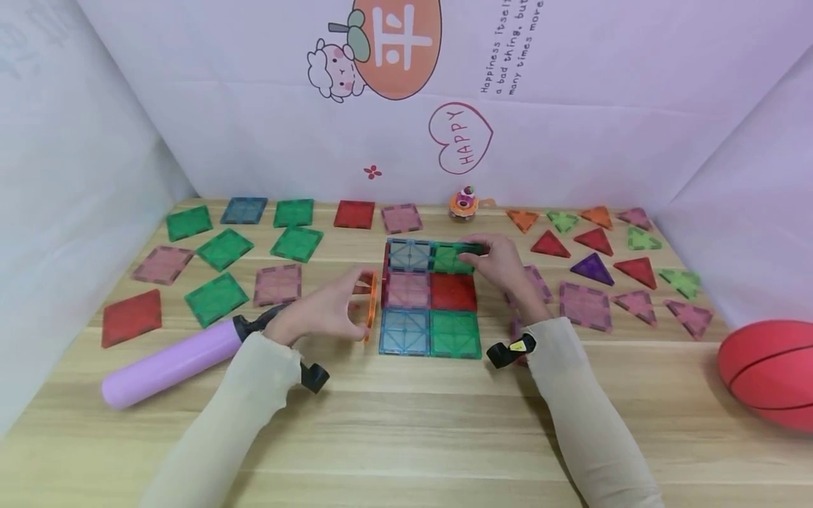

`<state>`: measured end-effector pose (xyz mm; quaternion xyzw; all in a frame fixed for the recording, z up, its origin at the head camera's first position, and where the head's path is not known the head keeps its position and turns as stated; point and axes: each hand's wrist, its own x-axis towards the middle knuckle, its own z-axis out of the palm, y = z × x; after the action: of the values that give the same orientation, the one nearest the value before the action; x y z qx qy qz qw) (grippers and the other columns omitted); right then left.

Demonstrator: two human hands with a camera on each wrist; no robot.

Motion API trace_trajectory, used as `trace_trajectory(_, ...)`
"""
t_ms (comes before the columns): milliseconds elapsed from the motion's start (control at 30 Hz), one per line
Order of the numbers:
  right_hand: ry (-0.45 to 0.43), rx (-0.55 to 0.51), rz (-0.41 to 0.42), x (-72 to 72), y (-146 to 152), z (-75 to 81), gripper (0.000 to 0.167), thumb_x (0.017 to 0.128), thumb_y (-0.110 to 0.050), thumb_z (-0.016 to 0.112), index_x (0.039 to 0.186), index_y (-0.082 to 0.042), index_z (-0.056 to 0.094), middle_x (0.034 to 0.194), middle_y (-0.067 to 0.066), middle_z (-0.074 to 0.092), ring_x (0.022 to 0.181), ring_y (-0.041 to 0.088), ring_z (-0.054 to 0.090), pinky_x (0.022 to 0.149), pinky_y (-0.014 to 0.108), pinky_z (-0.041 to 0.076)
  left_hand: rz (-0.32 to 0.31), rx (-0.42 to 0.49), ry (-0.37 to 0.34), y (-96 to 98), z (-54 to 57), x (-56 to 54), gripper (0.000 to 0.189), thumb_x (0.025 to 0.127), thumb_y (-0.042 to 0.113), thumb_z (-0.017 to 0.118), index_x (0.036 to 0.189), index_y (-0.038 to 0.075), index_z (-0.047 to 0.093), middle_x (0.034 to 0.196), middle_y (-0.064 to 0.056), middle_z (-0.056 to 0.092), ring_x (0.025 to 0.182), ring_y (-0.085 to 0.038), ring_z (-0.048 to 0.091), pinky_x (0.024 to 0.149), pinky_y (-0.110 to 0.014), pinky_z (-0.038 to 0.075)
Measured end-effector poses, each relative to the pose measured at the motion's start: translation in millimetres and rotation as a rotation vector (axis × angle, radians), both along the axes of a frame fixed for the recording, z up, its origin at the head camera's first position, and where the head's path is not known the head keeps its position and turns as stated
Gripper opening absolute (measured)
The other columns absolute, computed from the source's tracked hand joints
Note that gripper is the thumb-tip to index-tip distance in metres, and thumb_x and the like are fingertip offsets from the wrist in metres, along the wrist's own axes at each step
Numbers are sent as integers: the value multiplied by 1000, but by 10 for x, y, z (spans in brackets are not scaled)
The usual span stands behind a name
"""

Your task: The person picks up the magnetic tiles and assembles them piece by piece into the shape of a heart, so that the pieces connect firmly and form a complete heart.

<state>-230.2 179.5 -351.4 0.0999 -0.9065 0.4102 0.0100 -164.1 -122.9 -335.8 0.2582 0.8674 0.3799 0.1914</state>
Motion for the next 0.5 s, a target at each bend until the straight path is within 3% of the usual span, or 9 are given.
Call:
trace_trajectory(133, 6, 9, 2, 4, 11, -8, 25, 90, -9, 65, 113, -2, 68, 115, 16, 67, 98, 28, 60, 72, 27, 48, -22, 28, 21, 60, -71, 83, 86, 74, 4, 73, 144, 2, 23, 146, -19, 36, 134, -35, 41, 105, -48, 40)
trace_trajectory(300, 15, 21, 3, 2, 5, -2, 25, 90, -10, 65, 113, -3, 69, 115, 15, 67, 98, 27, 60, 74, 29, 49, 2, 94, -5, 96, -126, 130, 78, 76, -2, 69, 141, 1, 25, 145, -21, 37, 133, -35, 42, 102, -47, 43)
trace_trajectory(500, 19, 11, 16, -3, -7, 27, 24, 89, -8, 65, 112, -2, 69, 114, 15, 67, 97, 27, 60, 77, 33, 50, -40, 144, -9, 73, -155, 113, 94, 76, -2, 68, 150, 4, 10, 155, -18, 21, 135, -36, 39, 102, -47, 43)
